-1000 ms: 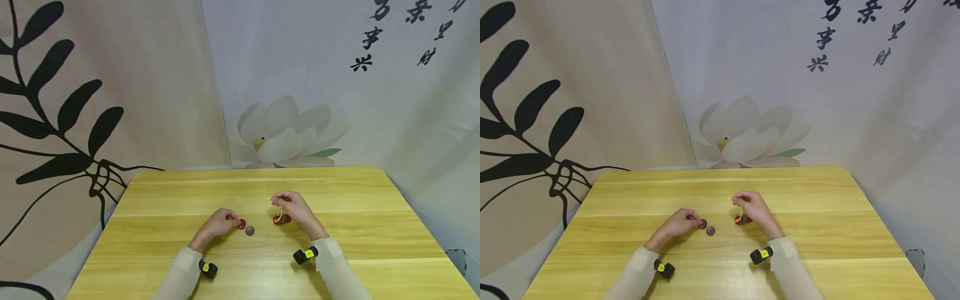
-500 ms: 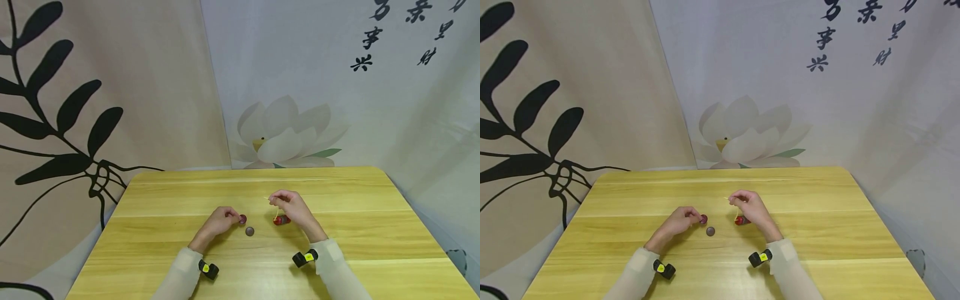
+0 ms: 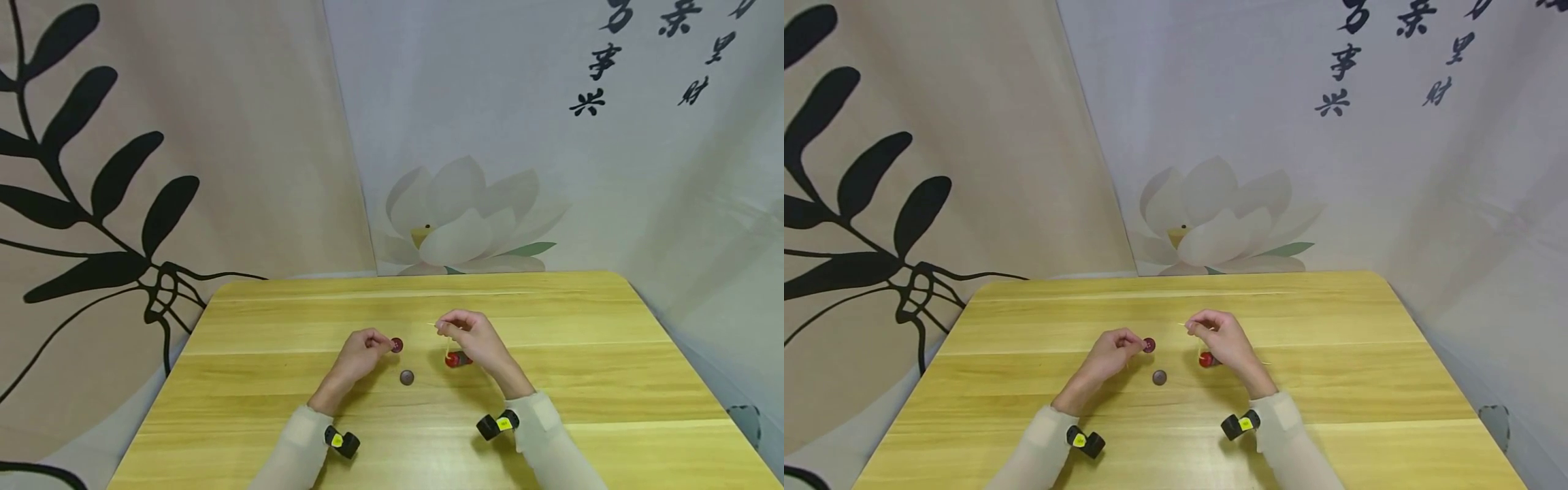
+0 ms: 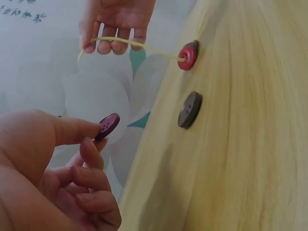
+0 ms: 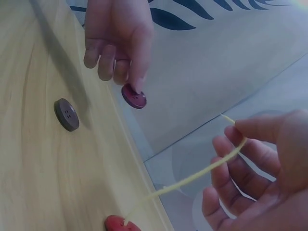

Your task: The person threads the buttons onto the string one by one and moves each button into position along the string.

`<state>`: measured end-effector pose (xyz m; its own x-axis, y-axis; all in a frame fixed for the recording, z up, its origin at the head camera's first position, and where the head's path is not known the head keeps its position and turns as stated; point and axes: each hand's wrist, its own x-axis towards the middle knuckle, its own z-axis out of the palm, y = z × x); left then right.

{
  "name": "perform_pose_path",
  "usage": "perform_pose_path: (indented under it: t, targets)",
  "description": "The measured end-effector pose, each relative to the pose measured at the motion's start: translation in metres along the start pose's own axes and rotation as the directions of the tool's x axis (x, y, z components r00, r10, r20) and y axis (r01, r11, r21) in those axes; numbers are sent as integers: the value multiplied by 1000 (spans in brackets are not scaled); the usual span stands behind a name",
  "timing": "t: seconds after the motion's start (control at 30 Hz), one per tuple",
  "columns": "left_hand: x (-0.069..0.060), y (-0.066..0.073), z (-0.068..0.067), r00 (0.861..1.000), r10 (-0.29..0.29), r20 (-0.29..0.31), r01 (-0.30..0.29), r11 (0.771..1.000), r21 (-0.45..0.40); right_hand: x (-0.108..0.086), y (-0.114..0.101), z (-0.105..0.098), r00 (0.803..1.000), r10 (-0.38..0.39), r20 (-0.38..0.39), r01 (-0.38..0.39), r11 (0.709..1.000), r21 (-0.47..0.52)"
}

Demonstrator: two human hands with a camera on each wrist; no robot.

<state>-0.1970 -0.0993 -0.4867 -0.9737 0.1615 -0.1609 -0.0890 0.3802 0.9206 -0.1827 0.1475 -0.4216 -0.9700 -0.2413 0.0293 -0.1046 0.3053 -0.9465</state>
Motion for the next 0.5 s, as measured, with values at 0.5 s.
perform_pose_path:
  t: [0.5]
  targets:
    - [-9,19,6,998,32,-61,-36,997,-64,9,33,11,999,-33,-15,33,999,5]
